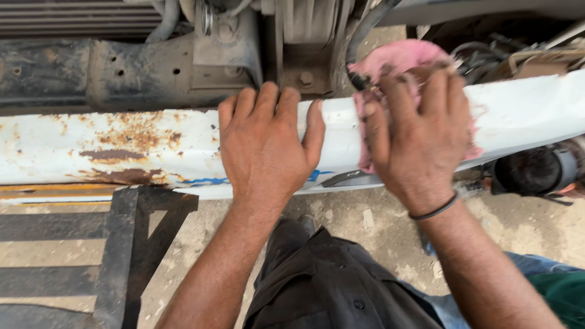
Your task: The person cleans the white front bumper of a vehicle using a pink cloth.
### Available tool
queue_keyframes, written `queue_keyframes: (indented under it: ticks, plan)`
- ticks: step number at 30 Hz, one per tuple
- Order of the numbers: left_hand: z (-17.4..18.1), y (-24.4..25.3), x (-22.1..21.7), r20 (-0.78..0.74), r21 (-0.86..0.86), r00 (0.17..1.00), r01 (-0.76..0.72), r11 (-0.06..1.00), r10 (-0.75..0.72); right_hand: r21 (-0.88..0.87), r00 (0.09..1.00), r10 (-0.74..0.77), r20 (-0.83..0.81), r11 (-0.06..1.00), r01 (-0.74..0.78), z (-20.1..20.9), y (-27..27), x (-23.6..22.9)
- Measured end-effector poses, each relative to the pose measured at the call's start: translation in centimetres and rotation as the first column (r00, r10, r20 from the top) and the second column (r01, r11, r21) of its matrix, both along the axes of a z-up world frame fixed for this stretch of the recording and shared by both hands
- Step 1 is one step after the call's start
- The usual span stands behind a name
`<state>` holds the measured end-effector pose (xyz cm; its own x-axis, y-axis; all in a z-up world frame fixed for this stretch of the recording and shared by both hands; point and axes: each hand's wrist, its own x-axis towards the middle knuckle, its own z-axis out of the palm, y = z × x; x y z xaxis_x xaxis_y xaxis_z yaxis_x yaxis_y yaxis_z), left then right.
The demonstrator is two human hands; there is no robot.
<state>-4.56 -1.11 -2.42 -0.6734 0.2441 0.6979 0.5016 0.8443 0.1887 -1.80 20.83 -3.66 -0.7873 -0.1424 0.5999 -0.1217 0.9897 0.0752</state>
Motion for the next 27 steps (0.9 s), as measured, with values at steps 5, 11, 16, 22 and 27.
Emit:
queue_keyframes:
  ticks: [5, 11, 16, 22, 27]
  plan:
    - [1.2, 0.1, 0.3, 0.026, -0.012, 1.000, -0.003, 1.000, 0.003, -0.013, 0.991, 0.135, -0.020, 0.991, -0.136, 1.7, -5.2, -0.2]
    - [1.1, 0.2, 0.4, 0.043, 0.005, 0.999, -0.026, 1.000, 0.025, -0.202, 0.971, 0.230, -0.068, 0.950, -0.240, 3.3, -7.8, 0.2]
    - [0.7, 0.1, 0.6, 0.008, -0.002, 0.999, -0.034, 0.999, 0.034, -0.239, 0.967, 0.241, -0.078, 0.938, -0.253, 2.9, -7.4, 0.3]
    - [0.7, 0.0, 0.7, -0.014, -0.001, 1.000, -0.010, 1.000, 0.010, -0.205, 0.963, 0.239, -0.128, 0.943, -0.262, 2.3, -7.2, 0.3]
    - [0.4, -0.1, 0.8, -0.006, 0.009, 1.000, 0.008, 1.000, -0.008, -0.212, 0.962, 0.235, -0.141, 0.941, -0.262, 2.0, -7.0, 0.5]
